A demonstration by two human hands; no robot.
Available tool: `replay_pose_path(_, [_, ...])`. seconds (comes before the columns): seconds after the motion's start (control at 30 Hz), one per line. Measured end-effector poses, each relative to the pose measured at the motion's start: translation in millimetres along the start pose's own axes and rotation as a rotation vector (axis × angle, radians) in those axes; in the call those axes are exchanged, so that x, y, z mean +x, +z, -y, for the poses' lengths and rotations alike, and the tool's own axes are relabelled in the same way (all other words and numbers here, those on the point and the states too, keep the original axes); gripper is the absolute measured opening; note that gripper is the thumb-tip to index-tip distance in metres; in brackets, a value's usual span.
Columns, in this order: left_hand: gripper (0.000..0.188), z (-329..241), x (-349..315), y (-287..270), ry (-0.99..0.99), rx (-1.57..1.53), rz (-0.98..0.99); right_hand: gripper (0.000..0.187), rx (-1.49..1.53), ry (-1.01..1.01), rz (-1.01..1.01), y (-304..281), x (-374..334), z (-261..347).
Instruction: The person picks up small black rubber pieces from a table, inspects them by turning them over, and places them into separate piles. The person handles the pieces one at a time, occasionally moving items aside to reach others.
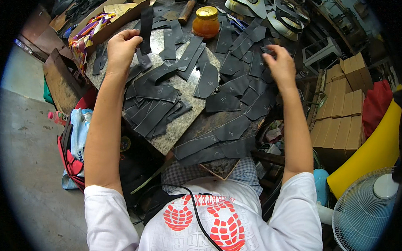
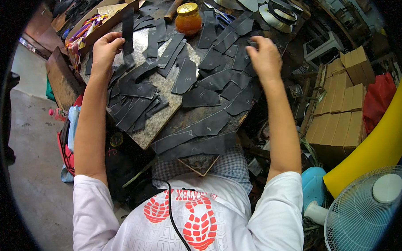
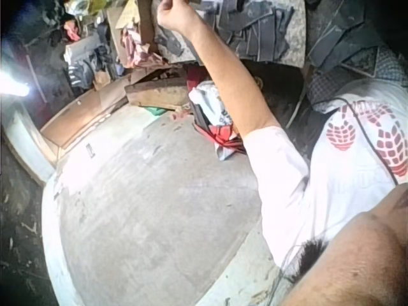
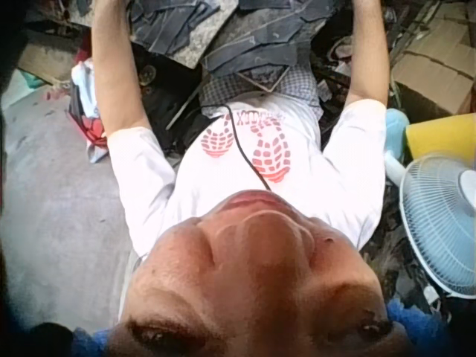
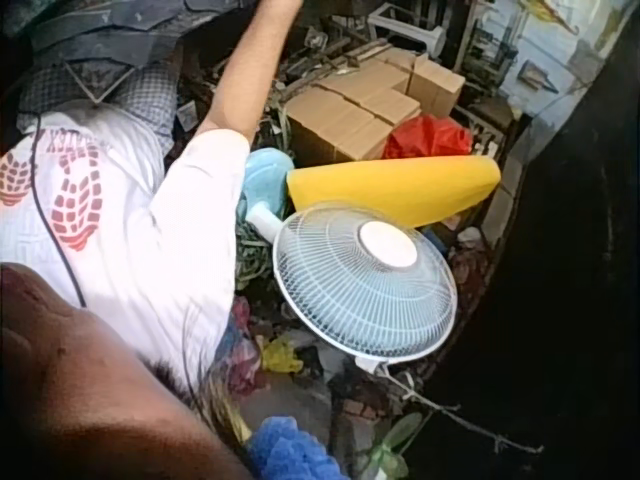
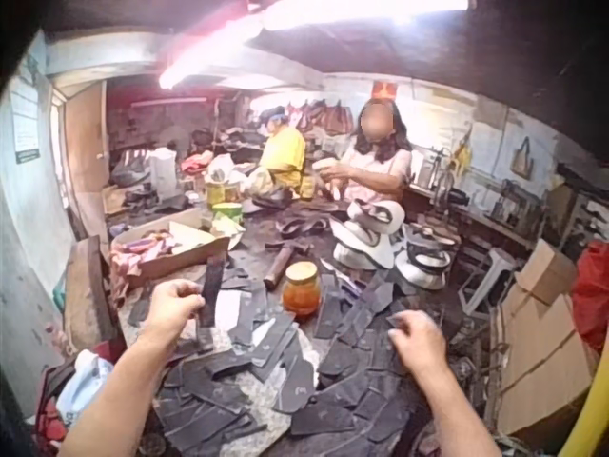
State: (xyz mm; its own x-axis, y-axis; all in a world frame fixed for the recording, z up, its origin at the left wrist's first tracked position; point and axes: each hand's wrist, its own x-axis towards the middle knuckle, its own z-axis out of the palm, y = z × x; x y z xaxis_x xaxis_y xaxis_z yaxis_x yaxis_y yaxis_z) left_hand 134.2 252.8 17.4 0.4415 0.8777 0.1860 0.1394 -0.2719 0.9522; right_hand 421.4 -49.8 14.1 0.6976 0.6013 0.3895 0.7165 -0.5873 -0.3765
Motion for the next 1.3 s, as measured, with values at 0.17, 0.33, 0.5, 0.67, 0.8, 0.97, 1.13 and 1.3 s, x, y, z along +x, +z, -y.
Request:
replay_pose_path(0.17, [0.012,-21.2,-17.6,-16.6,-0.077,-0.249,0.044,0.033,-0.22,-0.111,0.061,14.4,25.3,-67.6])
replay_pose_path(0.33, [0.022,-45.3,-73.3,-31.4,-0.039,-0.39,0.125,0.026,-0.017,-0.019,0.096,16.9,47.2,-101.8])
replay_pose_path(0.5, [0.028,-53.8,-166.5,-15.3,-0.061,-0.144,0.231,0.025,0.181,0.072,-0.153,6.4,39.6,-94.9])
replay_pose_path(0.67, [0.052,-41.5,-217.2,3.7,0.184,0.333,0.02,0.024,0.415,0.135,-0.186,0.6,1.4,-52.4])
replay_pose_path(0.8, [0.075,-32.6,-230.7,0.7,0.454,0.669,-0.114,0.023,0.914,0.207,-0.018,-2.1,-28.3,-30.1])
replay_pose_path(0.97, [0.098,-25.4,-235.3,-4.9,0.567,0.692,-0.235,0.016,1.137,0.415,0.082,-1.6,-38.3,-25.3])
replay_pose_path(1.13, [0.066,-32.4,-235.2,-4.0,0.701,0.93,-0.073,0.045,1.012,0.387,0.052,1.5,-36.1,-39.6])
replay_pose_path(1.3, [0.034,-45.6,-224.3,-1.4,0.754,0.912,0.17,0.052,0.848,0.578,0.11,-12.4,-15.0,-63.2])
